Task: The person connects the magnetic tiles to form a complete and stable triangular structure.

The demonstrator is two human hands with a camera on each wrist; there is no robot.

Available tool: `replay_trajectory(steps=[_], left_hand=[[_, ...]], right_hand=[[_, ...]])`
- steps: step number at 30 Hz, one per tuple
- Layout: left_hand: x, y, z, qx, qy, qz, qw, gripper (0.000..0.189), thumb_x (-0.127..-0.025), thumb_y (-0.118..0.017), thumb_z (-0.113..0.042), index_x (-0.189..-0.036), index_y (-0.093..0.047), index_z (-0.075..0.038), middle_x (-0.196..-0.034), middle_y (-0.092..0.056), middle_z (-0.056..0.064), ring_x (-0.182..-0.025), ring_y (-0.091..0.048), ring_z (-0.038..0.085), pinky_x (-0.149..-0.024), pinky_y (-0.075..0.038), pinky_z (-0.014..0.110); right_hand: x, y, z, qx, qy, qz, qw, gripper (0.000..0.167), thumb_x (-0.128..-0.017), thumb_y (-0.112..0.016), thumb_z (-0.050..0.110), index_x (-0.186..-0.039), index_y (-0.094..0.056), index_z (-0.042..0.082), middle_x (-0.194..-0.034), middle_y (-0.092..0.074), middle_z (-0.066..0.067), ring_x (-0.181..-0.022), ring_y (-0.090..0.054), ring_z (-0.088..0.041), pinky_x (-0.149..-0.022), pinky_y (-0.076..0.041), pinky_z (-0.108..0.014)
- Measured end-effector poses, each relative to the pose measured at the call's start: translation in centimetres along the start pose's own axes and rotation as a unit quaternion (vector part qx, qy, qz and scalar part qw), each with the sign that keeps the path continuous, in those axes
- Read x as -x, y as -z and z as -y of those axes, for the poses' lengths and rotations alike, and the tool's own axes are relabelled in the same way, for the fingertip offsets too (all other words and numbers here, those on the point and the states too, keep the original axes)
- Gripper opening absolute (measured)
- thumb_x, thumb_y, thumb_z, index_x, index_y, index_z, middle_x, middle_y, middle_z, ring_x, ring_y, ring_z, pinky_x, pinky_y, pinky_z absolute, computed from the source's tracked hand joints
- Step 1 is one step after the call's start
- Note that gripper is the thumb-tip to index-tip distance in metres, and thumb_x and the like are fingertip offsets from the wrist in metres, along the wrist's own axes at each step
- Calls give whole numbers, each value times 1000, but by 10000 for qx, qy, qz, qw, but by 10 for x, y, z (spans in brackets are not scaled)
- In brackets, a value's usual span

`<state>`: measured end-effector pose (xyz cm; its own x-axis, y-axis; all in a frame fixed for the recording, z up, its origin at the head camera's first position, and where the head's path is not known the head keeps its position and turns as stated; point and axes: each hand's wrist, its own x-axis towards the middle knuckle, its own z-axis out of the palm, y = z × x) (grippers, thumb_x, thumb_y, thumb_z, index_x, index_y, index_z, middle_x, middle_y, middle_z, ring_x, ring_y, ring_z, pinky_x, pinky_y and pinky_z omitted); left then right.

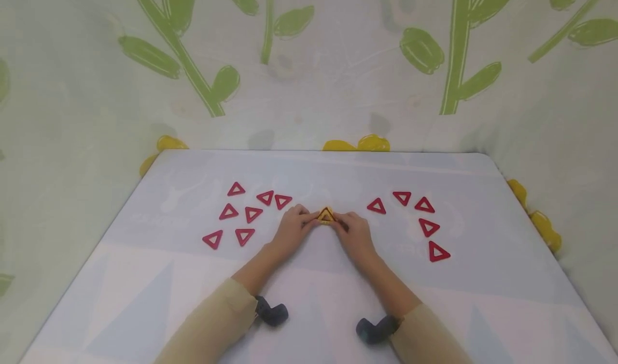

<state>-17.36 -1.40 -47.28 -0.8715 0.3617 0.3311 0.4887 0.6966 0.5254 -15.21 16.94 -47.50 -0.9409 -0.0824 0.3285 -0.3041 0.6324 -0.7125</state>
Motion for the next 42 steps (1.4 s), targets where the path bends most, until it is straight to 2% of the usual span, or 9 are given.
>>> replay_trajectory(steps=[5,10,15,20,24,29,33,38,42], left_hand=[[-12,-1,2,-49,108,63,9999,32,-90,-63,-26,-117,-68,-11,-92,-58,4,-78,-50,17,-71,-39,28],[-22,-5,6,-149,31,14,9999,32,-90,-62,-26,-118,-68,-10,-91,-58,5,-79,-52,18,-71,-41,28],[-33,-7,10,-136,10,-73,9999,31,-91,-61,-24,-117,-68,-8,-90,-58,7,-79,-53,18,-70,-42,27],[-45,-5,12,-169,263,35,9995,32,-93,-59,-24,-119,-66,-7,-92,-59,7,-80,-52,18,-70,-43,26],[-54,-4,12,-243,511,-30,9984,31,-93,-59,-24,-118,-67,-7,-92,-60,8,-80,-53,19,-70,-44,27],[-63,-10,7,-96,856,7,9963,32,-94,-58,-23,-120,-66,-5,-94,-60,9,-84,-54,20,-74,-45,29],[-70,-14,4,25,1070,36,9942,32,-94,-58,-22,-121,-65,-5,-97,-59,9,-88,-54,22,-77,-43,32],[-79,-14,4,-178,1251,-28,9920,29,-94,-57,-18,-119,-66,-6,-99,-60,10,-90,-56,23,-78,-43,33],[-84,-13,4,-262,1480,168,9885,29,-96,-54,-18,-121,-65,-7,-101,-59,11,-92,-56,23,-79,-42,33]], right_hand=[[-10,-1,-3,-129,-103,-88,9998,28,-84,-71,10,-109,-69,-2,-90,-68,-12,-77,-59,-18,-65,-48,-21],[-19,-2,-7,-91,-128,-241,9996,27,-83,-71,8,-107,-69,-4,-87,-66,-14,-73,-56,-19,-61,-45,-20],[-31,-4,-6,-40,-318,-227,9992,28,-85,-70,9,-110,-69,-3,-90,-66,-14,-74,-56,-20,-61,-44,-22],[-47,-9,-8,62,-596,-203,9980,30,-87,-68,15,-114,-68,1,-94,-66,-13,-78,-56,-21,-64,-44,-25],[-56,-11,-7,225,-670,-200,9973,31,-88,-67,17,-115,-67,1,-95,-66,-13,-79,-57,-22,-65,-45,-27],[-63,-10,-7,486,-801,-286,9952,30,-88,-67,17,-114,-68,2,-95,-67,-14,-78,-58,-25,-67,-44,-32],[-68,-10,-9,631,-941,-309,9931,30,-89,-66,19,-115,-67,3,-96,-67,-14,-81,-58,-26,-73,-42,-38],[-79,-13,-15,712,-951,-176,9928,32,-91,-64,21,-117,-66,4,-96,-66,-13,-84,-57,-26,-80,-38,-42],[-86,-13,-17,715,-1001,-72,9924,32,-91,-64,22,-118,-66,5,-97,-65,-14,-86,-56,-28,-79,-41,-42]])
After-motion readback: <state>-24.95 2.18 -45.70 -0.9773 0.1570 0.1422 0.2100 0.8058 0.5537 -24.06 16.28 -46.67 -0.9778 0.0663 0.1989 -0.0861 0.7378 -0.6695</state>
